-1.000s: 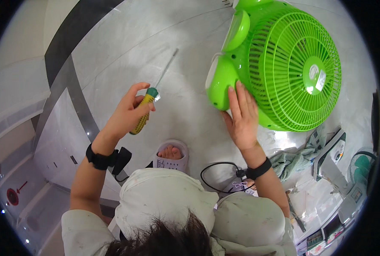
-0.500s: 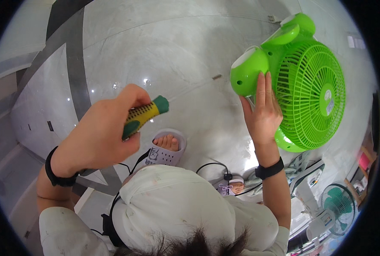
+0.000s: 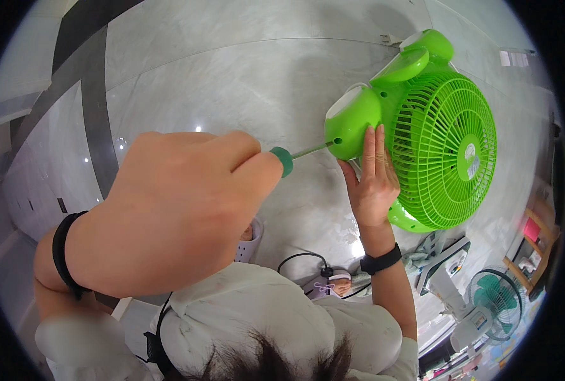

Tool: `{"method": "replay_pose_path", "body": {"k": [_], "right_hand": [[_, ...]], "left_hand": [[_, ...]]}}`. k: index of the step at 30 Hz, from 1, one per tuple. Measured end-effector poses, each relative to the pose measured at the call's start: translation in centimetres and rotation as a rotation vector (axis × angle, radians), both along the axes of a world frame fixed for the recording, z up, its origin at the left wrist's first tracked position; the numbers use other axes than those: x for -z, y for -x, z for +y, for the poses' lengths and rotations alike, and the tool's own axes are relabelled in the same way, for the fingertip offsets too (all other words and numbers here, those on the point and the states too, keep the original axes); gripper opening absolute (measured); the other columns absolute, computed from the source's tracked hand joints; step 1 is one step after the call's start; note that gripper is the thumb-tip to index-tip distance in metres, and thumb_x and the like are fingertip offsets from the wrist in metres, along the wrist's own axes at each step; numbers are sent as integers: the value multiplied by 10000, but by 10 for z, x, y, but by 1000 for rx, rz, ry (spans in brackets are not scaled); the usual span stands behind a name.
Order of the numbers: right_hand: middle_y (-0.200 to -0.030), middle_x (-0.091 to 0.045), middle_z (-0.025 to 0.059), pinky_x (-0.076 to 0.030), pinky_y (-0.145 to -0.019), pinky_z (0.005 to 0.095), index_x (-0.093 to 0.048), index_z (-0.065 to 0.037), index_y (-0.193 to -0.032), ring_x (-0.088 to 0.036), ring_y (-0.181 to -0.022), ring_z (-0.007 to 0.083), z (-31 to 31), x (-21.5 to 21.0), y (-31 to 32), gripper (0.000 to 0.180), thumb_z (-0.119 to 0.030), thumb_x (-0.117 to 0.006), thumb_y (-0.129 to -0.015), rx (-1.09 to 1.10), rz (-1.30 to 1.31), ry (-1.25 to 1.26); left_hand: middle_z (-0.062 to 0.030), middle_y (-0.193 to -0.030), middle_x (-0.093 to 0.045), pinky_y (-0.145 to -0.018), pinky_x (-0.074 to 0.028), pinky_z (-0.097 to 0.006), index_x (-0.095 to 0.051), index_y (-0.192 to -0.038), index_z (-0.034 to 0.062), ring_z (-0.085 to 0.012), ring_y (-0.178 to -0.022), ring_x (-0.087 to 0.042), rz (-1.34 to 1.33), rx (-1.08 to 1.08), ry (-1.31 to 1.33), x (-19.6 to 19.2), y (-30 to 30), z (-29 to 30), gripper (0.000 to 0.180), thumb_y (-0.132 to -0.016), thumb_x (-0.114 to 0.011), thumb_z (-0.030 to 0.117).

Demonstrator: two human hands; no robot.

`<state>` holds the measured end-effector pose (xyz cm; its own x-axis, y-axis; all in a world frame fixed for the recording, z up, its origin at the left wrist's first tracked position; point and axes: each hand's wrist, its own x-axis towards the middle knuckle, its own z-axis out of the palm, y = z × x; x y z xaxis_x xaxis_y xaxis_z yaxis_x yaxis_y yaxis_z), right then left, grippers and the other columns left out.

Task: The person uses a screwdriver to tighten screws on the base of a green turtle-shaped fan. They rotate the fan to access different screw holes and continue fastening the base components together.

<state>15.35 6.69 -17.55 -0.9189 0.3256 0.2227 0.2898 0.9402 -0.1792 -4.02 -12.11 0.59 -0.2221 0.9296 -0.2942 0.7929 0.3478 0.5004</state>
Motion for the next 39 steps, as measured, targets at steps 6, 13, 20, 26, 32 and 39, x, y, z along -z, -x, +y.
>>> {"method": "replay_pose_path", "body": {"k": [6,13,20,26,32,39], "right_hand": [[-1398,-509,192,-535,-908,371,-470,-30,-1399,-636,-1080,344,2,5,-1,753,-235,-771,-739,11,33,26],[-1402,-511,182,-528,-910,370,-490,-45,-1387,-635,-1081,336,2,8,-2,778,-207,-802,-694,26,72,85],[-1409,-499,180,-520,-947,362,-483,-44,-1387,-621,-1118,297,1,16,-5,831,-183,-806,-633,39,136,104],[-1420,-483,185,-501,-993,363,-464,-38,-1397,-611,-1145,277,2,21,-7,813,-205,-771,-663,26,179,91],[-1406,-496,191,-510,-975,353,-496,-38,-1361,-626,-1127,267,-2,26,-9,596,-136,-644,-792,58,209,115],[-1404,-487,215,-508,-953,336,-505,6,-1326,-622,-1123,276,-6,26,-5,537,-77,-582,-801,113,302,193]], "left_hand": [[-136,-894,-658,-535,-484,-340,-637,-957,-7,-288,-645,-628,51,90,30,-17,-2,26,389,-580,-660,-99],[-138,-905,-652,-575,-491,-341,-640,-958,-2,-297,-677,-629,127,140,83,-24,-11,48,387,-584,-662,-99],[-125,-950,-618,-608,-484,-357,-632,-954,16,-306,-716,-617,243,267,-113,-14,-19,99,342,-634,-751,11],[-126,-868,-556,-570,-447,-397,-597,-941,25,-319,-685,-581,242,306,75,-18,-37,117,320,-675,-765,84],[-135,-933,-575,-583,-453,-394,-577,-925,36,-331,-687,-588,216,319,129,-25,-48,122,310,-674,-758,37],[-150,-1102,-618,-639,-509,-364,-579,-959,57,-307,-767,-644,130,471,29,-25,-30,127,325,-689,-749,-4]]}}
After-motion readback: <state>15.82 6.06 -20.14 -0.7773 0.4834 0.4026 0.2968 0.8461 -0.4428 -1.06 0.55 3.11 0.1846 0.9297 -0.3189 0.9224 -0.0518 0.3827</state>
